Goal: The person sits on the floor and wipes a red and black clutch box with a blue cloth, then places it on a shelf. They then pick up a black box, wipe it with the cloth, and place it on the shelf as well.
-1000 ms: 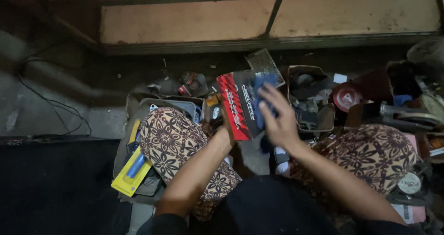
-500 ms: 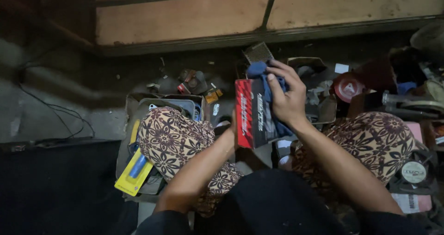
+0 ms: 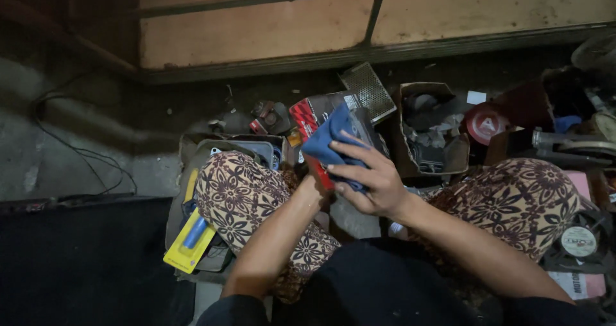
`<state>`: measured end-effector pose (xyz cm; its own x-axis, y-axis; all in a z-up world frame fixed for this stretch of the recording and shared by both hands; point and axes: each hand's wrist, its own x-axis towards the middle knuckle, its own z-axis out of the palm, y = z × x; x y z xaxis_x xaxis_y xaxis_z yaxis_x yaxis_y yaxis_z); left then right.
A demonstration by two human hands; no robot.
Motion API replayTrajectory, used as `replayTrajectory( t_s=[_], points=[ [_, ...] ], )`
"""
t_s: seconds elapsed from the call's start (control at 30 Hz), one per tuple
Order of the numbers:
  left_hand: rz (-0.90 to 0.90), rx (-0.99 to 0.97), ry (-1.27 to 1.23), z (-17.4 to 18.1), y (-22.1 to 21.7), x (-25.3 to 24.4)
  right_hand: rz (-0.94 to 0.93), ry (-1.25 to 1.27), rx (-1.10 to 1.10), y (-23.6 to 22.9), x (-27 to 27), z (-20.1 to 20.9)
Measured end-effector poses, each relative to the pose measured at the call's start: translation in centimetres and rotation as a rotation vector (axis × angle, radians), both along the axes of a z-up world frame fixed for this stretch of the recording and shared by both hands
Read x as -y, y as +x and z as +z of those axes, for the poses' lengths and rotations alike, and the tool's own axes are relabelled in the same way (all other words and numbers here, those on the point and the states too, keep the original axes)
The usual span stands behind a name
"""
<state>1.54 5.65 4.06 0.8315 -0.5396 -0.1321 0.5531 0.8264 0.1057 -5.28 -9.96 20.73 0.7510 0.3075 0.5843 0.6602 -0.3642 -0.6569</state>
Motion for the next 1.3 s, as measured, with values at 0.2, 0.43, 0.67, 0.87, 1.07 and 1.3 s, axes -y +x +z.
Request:
replayTrajectory(
  t_s=[0.2,0.43,0.67,0.87,1.07,1.3],
  points=[
    [-0.024,0.02,-0.061,1.6,-0.3,-0.6,0.08,-0.013,0.103,1.2,1.3,-0.9],
    [-0.032,0.083,-0.05,2.2,2.7,-2.5,-0.253,0.09,-0.259,2.9,3.1,-2.2],
    [0.019,0.055,0.473,-1.9,3.7,-3.1,-0.158,0.719,-1.114,3.8,5.0,-3.8],
    [0.119,0.329,0.598,13.5,2.3,-2.4,-0.235,0.761,-0.981,4.0,5.5,-1.8],
    [0.463,0.632,1.572,13.6,1.0,0.0,-0.398,0.466,-0.633,3.4,6.1,-2.2],
    [0.417,0.706,1.257,6.7,2.4,1.0,-0.63,0.439,-0.539,4.1,7.7,-3.3]
  ],
)
